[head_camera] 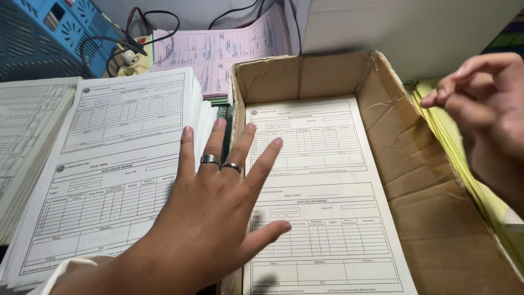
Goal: The person collates paper documents by hand, transferring individual sheets from several stacks into a cardboard box. The person picks up pages from a white stack and a yellow stack, placing them in alternating layers within the box.
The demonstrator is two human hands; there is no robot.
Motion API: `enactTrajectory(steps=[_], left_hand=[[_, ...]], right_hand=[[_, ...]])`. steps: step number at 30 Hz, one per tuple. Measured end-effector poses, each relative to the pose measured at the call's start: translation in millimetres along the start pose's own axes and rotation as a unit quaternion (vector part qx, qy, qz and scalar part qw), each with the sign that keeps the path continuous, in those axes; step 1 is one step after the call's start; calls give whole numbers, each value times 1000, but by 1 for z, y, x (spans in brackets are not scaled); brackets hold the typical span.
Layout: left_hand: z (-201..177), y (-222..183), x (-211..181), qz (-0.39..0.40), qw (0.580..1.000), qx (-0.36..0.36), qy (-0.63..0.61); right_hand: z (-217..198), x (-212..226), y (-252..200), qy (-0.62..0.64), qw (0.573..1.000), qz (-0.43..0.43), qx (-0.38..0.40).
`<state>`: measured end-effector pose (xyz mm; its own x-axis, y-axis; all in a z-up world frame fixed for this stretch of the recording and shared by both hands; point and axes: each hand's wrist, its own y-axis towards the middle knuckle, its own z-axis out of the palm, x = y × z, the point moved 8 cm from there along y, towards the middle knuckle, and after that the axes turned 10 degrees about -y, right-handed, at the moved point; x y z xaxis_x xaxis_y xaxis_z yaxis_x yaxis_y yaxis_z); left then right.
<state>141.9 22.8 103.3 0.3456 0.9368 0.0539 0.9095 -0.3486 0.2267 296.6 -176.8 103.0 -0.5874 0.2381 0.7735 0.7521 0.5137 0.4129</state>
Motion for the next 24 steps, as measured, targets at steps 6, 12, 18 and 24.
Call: enactTrajectory(steps=[6,12,18,24], left_hand=[[19,15,-8,34,976,97,-191],[33,40,-60,22,985,148,87],[109,21,-143,163,937,299,79],[115,24,-140,157,933,311,93]], right_hand=[[33,-98,-7,140,915,372,72],[50,-78,-11,51,906,394,143],[52,-80,-15,73,906,385,157],[52,-87,-13,72,915,357,173]])
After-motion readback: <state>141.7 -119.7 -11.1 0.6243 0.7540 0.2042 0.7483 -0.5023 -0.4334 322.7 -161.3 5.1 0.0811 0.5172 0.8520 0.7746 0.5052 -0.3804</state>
